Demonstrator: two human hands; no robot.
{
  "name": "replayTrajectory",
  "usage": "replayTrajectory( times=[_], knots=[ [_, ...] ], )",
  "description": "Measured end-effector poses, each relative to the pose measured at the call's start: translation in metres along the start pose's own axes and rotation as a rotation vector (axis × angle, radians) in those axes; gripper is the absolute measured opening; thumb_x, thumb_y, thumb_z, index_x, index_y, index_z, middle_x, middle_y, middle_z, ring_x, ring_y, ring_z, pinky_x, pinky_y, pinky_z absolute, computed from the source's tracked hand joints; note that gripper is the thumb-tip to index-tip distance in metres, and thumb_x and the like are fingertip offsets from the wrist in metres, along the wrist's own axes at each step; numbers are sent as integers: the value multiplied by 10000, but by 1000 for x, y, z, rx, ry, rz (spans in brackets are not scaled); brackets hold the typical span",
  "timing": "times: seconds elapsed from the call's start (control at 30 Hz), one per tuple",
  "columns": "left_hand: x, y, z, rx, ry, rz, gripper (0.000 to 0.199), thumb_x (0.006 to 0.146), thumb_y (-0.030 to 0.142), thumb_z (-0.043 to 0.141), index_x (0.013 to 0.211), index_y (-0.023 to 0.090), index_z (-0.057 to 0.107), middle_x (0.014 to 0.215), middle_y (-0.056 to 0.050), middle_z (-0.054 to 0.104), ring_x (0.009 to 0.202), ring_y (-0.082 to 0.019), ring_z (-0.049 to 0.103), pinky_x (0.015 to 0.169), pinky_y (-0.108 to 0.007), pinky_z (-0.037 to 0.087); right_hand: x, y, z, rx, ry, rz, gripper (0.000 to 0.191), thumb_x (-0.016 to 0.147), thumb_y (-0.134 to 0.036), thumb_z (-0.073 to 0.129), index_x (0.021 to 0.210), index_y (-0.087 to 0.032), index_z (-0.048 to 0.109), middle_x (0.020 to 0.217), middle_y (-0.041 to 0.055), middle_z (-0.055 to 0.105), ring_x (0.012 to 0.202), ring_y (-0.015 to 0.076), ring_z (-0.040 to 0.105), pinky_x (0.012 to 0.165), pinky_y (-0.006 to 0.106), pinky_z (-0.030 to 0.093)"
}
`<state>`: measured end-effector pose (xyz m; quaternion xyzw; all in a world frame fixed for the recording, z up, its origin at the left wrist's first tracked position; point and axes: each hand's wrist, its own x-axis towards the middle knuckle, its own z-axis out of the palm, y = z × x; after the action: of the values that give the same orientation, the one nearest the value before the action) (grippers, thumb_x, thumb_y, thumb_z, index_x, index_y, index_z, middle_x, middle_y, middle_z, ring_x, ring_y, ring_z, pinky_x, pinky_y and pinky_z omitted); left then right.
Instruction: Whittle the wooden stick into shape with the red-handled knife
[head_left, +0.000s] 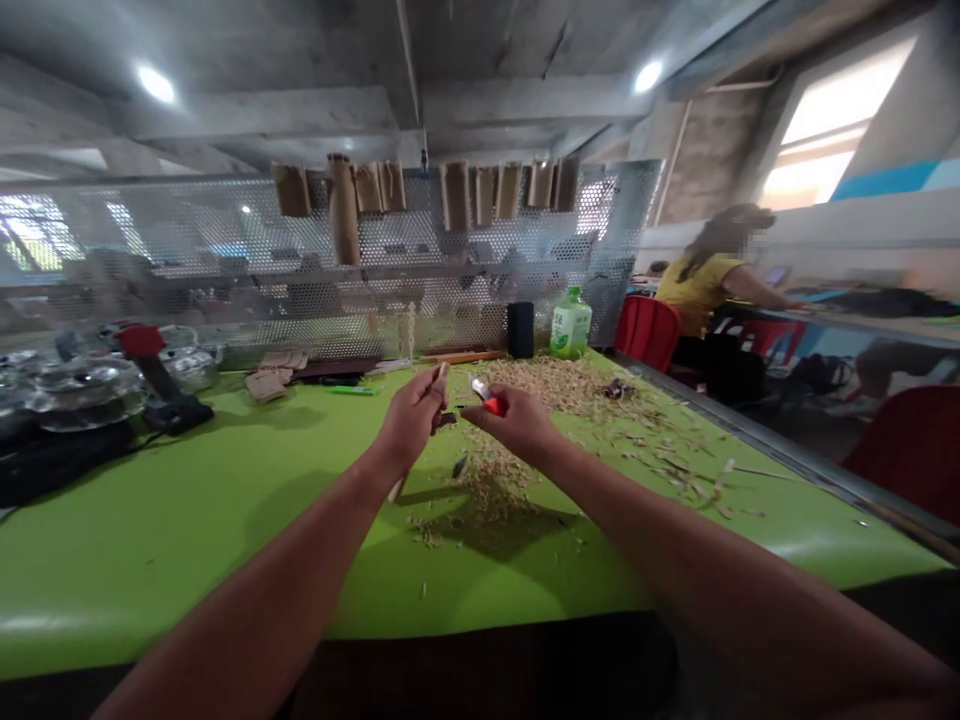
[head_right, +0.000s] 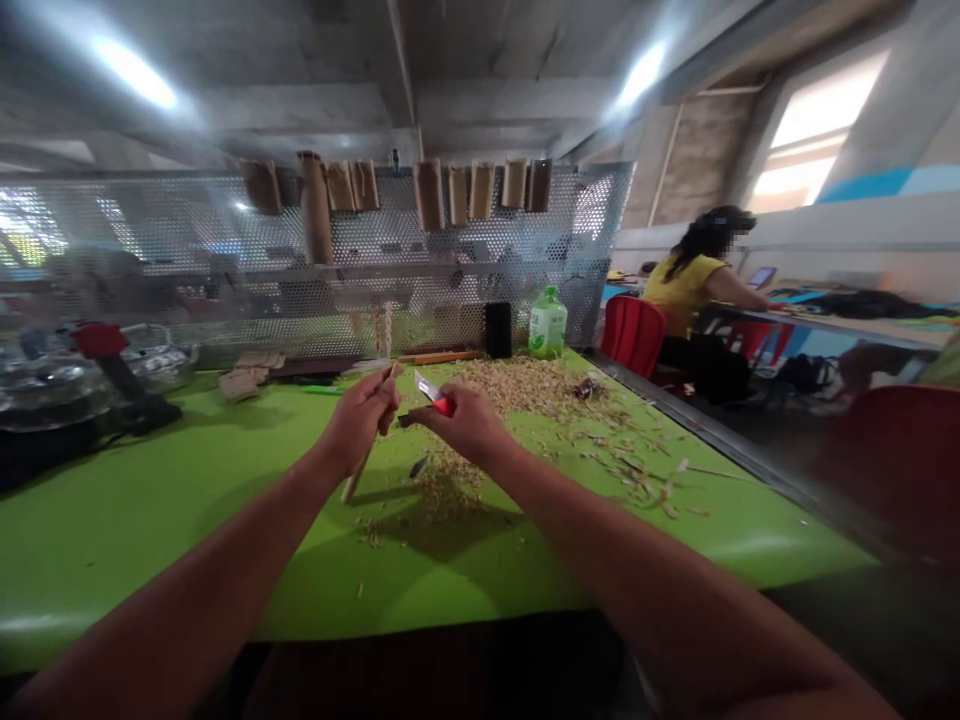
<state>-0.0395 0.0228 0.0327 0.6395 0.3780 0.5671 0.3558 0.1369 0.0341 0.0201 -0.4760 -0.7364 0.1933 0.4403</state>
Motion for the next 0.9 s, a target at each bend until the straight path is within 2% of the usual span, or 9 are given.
replayTrajectory(
  times=[0.17,0.33,0.5,0.9],
  knots=[
    [-4,4,4,-94,-73,-56,392,892,497,594,1074,152,630,591,66,449,434,-64,410,447,-213,372,2,5,-3,-78,26,-7,146,837,-348,558,831,-213,612,648,-24,545,596,134,457,564,264,294],
    [-6,1,7,-75,-103,-30,327,914,481,581,985,164,616,600,70,439,420,-46,366,441,-206,338,-1,3,-6,-223,4,-87,217,803,-208,506,949,-215,666,690,13,603,617,162,478,585,276,296],
    [-8,0,8,-62,-138,-13,334,929,505,568,844,182,566,587,75,388,444,-42,299,475,-198,344,-5,-4,-4,-305,-45,-101,284,792,-194,536,1030,-212,690,791,57,677,669,185,521,612,283,317],
    [-8,-2,7,12,-107,39,351,908,520,589,873,174,637,592,55,408,502,-76,326,563,-220,424,-6,-9,-6,-407,-57,-69,306,825,-202,543,1086,-196,703,848,53,727,697,164,567,616,251,336]
  ],
)
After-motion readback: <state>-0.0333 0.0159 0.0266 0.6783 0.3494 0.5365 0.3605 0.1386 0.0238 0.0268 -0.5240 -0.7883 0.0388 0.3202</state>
